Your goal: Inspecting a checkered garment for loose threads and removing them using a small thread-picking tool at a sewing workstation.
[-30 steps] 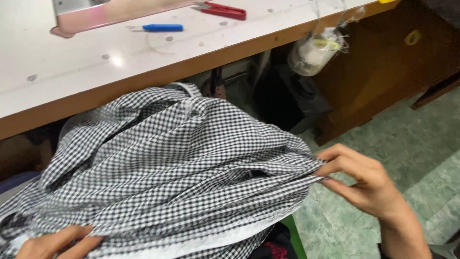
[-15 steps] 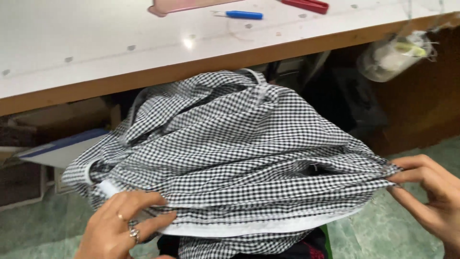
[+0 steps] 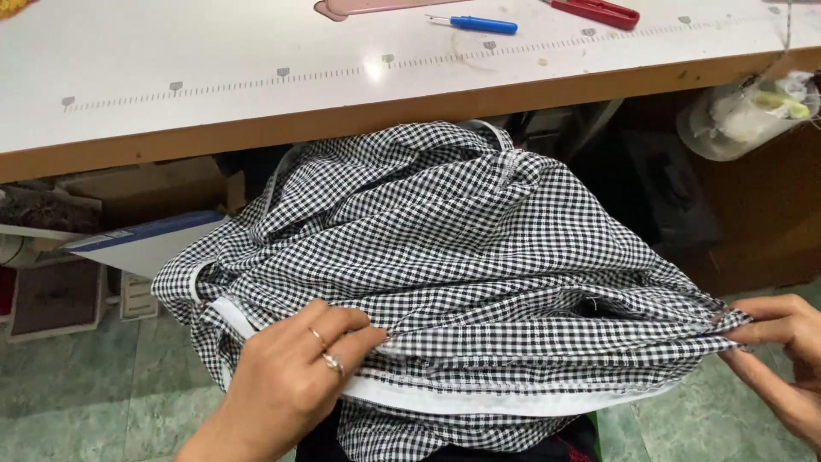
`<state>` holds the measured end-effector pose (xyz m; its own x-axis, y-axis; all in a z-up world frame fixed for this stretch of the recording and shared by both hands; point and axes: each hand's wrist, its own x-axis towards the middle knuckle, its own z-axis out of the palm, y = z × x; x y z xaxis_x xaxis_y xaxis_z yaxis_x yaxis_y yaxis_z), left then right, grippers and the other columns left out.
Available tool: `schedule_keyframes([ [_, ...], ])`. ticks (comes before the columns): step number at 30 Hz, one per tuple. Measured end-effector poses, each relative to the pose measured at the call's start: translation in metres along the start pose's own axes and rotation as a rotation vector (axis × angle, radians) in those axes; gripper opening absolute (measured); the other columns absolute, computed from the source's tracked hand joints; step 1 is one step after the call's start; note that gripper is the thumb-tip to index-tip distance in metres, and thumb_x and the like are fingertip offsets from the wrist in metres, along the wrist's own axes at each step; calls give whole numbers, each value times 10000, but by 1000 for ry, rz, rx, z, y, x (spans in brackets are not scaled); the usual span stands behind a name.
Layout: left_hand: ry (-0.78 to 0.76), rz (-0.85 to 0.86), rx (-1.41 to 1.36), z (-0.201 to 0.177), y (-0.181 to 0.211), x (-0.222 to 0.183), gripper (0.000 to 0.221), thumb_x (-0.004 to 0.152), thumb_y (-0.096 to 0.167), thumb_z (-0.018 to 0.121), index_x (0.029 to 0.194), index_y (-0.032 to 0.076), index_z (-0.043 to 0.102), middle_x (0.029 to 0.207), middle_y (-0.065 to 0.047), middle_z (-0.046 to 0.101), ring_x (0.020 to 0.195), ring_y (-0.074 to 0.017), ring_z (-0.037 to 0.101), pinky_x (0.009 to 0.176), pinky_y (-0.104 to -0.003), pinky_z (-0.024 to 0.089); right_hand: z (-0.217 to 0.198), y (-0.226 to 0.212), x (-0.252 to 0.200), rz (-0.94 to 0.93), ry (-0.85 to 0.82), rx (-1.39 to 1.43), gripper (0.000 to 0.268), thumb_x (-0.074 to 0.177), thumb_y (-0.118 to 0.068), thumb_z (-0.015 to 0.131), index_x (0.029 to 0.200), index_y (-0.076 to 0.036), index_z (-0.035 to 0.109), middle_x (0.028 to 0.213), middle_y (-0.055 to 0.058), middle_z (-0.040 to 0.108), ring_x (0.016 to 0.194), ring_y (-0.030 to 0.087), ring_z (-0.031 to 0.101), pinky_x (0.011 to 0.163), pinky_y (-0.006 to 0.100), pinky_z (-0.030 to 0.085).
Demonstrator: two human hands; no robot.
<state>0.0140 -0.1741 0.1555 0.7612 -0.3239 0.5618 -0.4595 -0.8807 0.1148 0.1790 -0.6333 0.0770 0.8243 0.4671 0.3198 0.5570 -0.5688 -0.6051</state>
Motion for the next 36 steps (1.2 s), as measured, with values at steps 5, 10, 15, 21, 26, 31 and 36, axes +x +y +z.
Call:
schedule_keyframes([
  [5,-63,-284,-414,-15,-6,5,136,888,70,567,974,57,671,921,-52,687,796,-180,688,751,-262,553,-3,5,-4,1,-22,32,100,806,-50,633,905,-52,621,1042,113,650,927,188,663,851,274,528],
  [10,-95,-361,-549,-19,-4,11,137,903,67,531,969,34,647,897,-82,682,778,-195,676,698,-283,526,0,-9,5,18,0,82,49,785,-44,645,816,-37,608,1019,126,672,908,201,662,826,295,520],
  [15,-188,-451,-604,-12,-1,12,136,923,103,509,933,81,643,789,-46,610,673,-173,581,629,-279,411,-7,-36,13,-31,54,71,69,782,-66,651,768,-28,594,991,130,671,869,186,653,829,274,491],
  [21,-232,-631,-574,18,-4,-3,338,710,245,794,1045,232,758,763,15,637,579,-164,540,633,-436,424,-11,-44,18,-68,23,98,63,790,-74,660,783,-54,600,982,115,668,867,187,663,781,279,514],
  [26,26,-584,-499,18,12,21,107,656,113,782,762,98,779,582,-28,593,498,-115,552,534,-240,438,-11,-40,18,-84,21,143,65,798,-50,656,793,-58,592,983,123,651,887,196,658,774,279,511],
  [31,8,-632,-455,20,13,19,80,658,98,774,738,106,780,591,-35,629,510,-124,579,531,-246,434,-11,-42,19,-63,29,169,85,796,-40,662,781,-68,583,964,110,650,872,186,654,758,266,516],
  [36,-127,-689,-298,29,5,6,88,668,161,775,747,187,802,600,22,684,501,-105,622,516,-244,481,-15,-43,22,-80,15,224,59,818,-66,656,823,-72,598,974,111,651,894,196,659,770,278,542],
])
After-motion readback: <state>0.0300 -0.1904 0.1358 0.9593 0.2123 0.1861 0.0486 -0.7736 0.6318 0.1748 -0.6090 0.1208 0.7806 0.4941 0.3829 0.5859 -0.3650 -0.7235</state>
